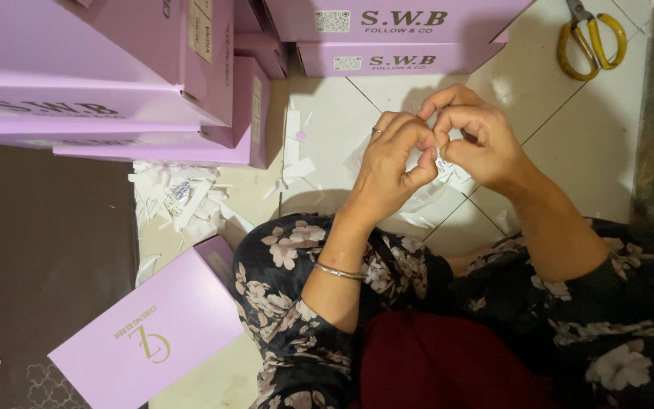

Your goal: The person sits on the floor and applies small white labels to the sides of pink shoe boxes. They peel labels from a plastic sheet, smooth them onto the boxes, and stack the labeled boxes.

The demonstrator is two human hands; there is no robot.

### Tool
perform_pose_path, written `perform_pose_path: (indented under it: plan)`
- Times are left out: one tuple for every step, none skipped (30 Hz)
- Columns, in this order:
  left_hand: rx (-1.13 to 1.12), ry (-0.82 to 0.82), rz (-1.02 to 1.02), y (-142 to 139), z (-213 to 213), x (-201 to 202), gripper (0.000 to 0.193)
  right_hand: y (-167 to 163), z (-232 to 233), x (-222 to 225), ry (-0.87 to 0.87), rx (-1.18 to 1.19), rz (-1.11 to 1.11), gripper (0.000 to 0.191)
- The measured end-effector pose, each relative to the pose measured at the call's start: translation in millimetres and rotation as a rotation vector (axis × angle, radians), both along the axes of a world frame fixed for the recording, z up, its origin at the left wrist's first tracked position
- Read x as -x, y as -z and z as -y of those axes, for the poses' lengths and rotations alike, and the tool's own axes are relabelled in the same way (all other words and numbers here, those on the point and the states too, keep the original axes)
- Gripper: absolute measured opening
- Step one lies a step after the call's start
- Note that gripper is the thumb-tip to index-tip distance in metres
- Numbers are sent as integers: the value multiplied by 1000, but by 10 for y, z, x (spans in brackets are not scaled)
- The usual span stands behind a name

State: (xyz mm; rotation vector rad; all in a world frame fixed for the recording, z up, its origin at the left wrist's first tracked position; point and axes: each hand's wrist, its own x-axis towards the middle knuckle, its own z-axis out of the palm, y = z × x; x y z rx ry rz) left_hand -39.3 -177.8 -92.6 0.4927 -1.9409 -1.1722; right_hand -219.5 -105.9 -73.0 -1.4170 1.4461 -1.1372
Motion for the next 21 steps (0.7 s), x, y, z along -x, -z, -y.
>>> perform_pose_path:
  plan:
    - [-19,5,-3,7,1,-1,17,9,0,11,15,-39,67,8]
    - [-41,15,5,14,3,-3,16,13,1,23,29,-78,135,9]
    - [-64,25,13,18,10,0,15,7,6,40,52,-91,168,10]
    - [-86,36,22,20,14,0,15,-7,14,58,76,-104,201,11]
    - [-92,12,-9,20,15,2,14,-24,22,64,100,-115,233,11]
    - [-97,-11,-40,19,18,4,13,-54,18,72,104,-90,195,10]
    - [-102,-34,-71,13,22,7,12,-105,-1,92,109,-65,157,9]
    - [-95,-56,-66,7,24,8,12,-156,-17,105,113,-40,120,7]
    - [-88,-79,-59,-1,26,4,12,-203,-24,111,85,18,-7,3]
    - [-80,-102,-53,-8,28,-1,12,-246,-30,112,57,76,-133,6]
    - [-80,-110,-56,-19,28,-1,12,-282,-36,103,29,133,-258,11]
    - [-82,-117,-57,-29,24,-5,13,-304,-45,78,39,152,-329,12]
    - [-84,-123,-58,-38,22,-7,13,-317,-52,45,49,171,-400,14]
    - [-64,-134,-60,-46,20,-8,13,-323,-52,15,60,191,-472,16]
    - [-44,-146,-61,-56,21,-8,14,-329,-47,-6,70,191,-521,15]
    - [-25,-159,-62,-64,22,-9,15,-330,-42,-26,79,191,-571,15]
    - [-11,-162,-51,-71,19,-13,15,-332,-38,-38,89,191,-620,15]
    - [5,-166,-40,-75,16,-18,15,-335,-33,-44,78,191,-634,14]
    - [20,-170,-29,-80,18,-19,16,-340,-27,-42,68,191,-648,14]
    - [52,-164,-33,-82,21,-20,17,-343,-20,-38,57,190,-662,14]
    - [83,-156,-38,-84,25,-21,17,-346,-15,-33,33,177,-613,12]
